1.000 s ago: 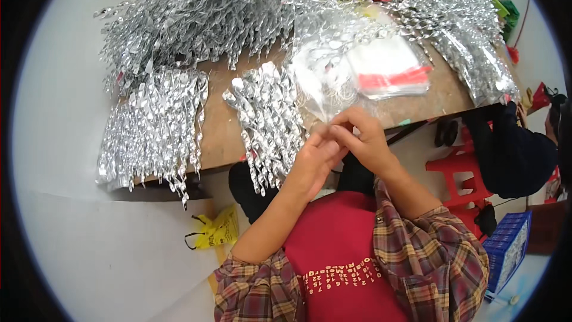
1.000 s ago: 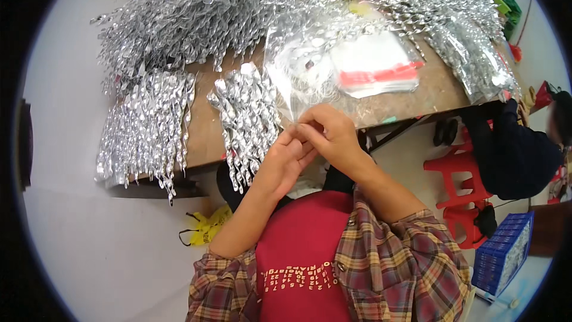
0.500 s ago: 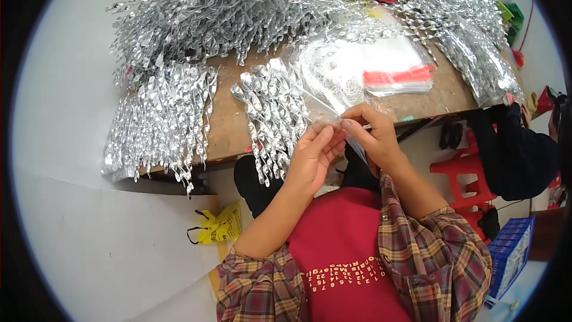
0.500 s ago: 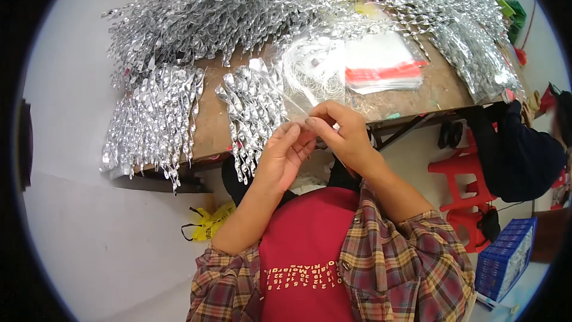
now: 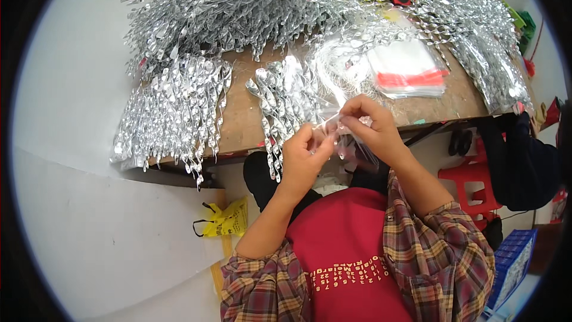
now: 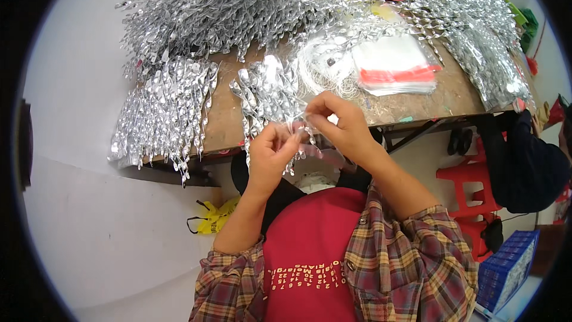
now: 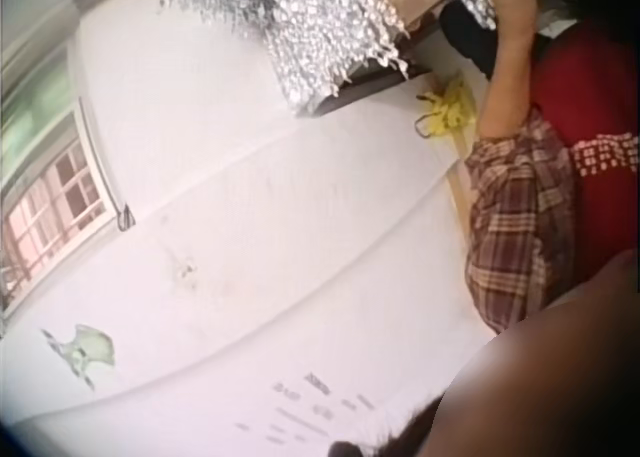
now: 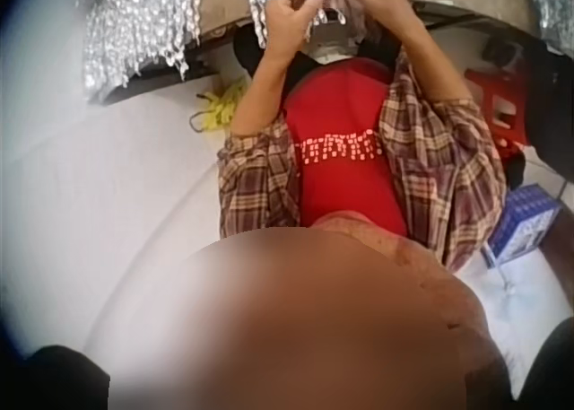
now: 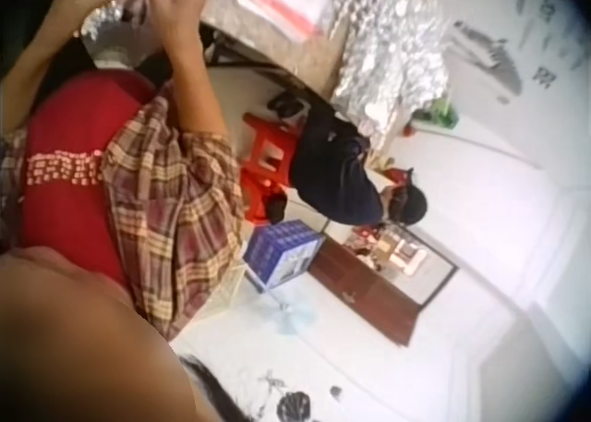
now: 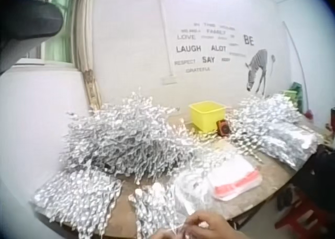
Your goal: Gathering bunches of silver tinsel decorations and placing them into clear plastic bags.
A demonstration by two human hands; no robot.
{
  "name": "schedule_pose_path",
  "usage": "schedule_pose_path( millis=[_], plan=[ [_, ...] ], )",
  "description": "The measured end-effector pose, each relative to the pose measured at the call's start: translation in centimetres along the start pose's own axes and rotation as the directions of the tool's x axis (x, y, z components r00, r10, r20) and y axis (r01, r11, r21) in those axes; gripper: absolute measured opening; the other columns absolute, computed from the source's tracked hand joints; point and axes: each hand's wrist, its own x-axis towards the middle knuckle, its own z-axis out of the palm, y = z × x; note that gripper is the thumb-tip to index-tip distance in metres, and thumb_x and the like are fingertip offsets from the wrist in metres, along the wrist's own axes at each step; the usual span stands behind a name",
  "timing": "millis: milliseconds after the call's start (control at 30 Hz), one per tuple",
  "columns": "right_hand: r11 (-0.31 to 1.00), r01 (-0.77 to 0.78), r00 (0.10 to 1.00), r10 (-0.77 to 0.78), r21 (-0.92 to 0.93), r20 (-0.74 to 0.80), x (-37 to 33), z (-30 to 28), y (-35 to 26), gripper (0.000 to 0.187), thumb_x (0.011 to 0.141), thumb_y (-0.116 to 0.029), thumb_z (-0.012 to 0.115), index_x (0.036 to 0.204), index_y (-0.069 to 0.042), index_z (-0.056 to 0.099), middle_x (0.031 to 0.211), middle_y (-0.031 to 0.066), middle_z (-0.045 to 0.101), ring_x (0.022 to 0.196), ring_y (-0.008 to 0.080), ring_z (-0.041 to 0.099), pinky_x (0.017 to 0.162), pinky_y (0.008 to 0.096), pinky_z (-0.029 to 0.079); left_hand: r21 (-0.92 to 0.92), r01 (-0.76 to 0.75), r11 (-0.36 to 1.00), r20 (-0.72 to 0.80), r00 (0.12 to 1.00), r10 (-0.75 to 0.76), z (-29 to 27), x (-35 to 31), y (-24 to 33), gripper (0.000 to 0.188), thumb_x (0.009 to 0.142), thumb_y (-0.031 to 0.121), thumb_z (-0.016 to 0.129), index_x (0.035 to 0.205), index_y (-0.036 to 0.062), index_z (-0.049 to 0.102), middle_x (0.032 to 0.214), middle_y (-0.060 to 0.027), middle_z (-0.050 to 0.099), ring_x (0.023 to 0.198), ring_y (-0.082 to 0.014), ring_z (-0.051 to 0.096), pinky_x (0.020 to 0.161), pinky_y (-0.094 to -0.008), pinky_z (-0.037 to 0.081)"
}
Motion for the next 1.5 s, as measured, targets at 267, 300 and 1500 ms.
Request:
schedule_pose_path(
  millis=[267, 300, 1500],
  plan=[
    [0.505, 0.499, 0.806, -0.57, -0.705, 0.162, 0.7, -1.3, -1.5, 0.012, 0.07, -0.004, 0.065, 0.08, -0.008, 0.059, 0.086, 0.0032, 0.06, 0.079, 0.0196, 0.055, 0.071, 0.0344, 0.039, 0.175, 0.087, 0.981, 0.017, 0.996, -0.092, 0.3, 1.3, 0.4, 0.014, 0.088, 0.003, 0.059, 0.079, 0.0022, 0.048, 0.092, -0.0105, 0.064, 0.076, -0.0117, 0.062, 0.069, -0.025, 0.052],
    [0.406, 0.558, 0.749, -0.622, -0.724, 0.229, 0.7, -1.4, -2.0, 0.013, 0.067, -0.006, 0.065, 0.079, -0.01, 0.06, 0.086, 0.0014, 0.06, 0.08, 0.0194, 0.055, 0.072, 0.0348, 0.037, 0.172, 0.085, 0.981, 0.022, 0.996, -0.09, 0.6, 1.6, 1.2, 0.014, 0.088, 0.003, 0.059, 0.079, 0.0022, 0.048, 0.092, -0.0105, 0.064, 0.076, -0.0117, 0.062, 0.069, -0.025, 0.052],
    [-0.122, 0.592, 0.804, 0.018, -0.797, 0.594, 10.4, 1.3, -26.1, 0.013, 0.073, -0.012, 0.057, 0.061, -0.008, 0.06, 0.061, 0.0089, 0.061, 0.059, 0.0234, 0.06, 0.078, 0.0387, 0.044, 0.882, -0.371, -0.289, 0.46, 0.547, 0.699, -2.3, 1.1, 21.1, 0.018, 0.074, 0.003, 0.072, 0.09, 0.0073, 0.066, 0.086, -0.005, 0.066, 0.091, -0.023, 0.064, 0.087, -0.0365, 0.045]
  ],
)
